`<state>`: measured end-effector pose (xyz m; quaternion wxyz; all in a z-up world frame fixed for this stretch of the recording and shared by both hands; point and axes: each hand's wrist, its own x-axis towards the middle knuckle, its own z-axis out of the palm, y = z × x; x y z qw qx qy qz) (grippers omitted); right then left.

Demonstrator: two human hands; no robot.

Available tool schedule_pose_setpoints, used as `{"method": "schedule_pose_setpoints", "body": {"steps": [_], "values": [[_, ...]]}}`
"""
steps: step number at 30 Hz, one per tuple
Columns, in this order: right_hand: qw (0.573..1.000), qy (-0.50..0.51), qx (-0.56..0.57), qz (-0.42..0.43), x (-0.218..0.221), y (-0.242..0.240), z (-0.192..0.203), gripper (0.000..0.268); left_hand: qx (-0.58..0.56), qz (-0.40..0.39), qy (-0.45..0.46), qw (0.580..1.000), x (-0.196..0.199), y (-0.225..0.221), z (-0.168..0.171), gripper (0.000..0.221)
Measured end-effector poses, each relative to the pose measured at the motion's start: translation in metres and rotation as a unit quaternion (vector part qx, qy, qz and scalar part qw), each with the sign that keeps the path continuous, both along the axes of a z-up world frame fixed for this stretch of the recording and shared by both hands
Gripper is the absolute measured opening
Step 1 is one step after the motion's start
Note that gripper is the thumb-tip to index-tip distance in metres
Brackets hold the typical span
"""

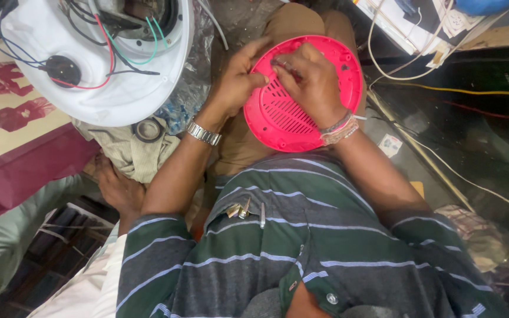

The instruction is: The person removes a plastic cover from a pink circular appliance part, then uses a screwdriver to tighten screws around its perimeter. The person then attaches the pink part to a white appliance base.

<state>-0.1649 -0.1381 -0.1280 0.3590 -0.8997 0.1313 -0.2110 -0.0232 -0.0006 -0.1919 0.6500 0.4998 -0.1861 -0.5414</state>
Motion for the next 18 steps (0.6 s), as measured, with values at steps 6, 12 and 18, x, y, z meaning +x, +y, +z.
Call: {"method": "schedule_pose_setpoints", "body": {"steps": [6, 12, 18], "values": [[0.992, -0.024, -0.125, -0.002, 0.004, 0.005, -0.005, 0.020, 0.009, -0.021, -0.056, 0.998, 0.003, 0.003, 0.009, 0.041], [0.991, -0.058, -0.110, -0.059, 0.012, 0.014, -0.011, 0.015, 0.000, -0.013, -0.136, 0.991, 0.001, 0.000, 0.020, 0.044], [0.998, -0.035, -0.014, -0.050, 0.013, 0.004, -0.005, 0.013, 0.027, -0.014, -0.063, 0.998, 0.003, -0.001, 0.015, 0.048]]}}
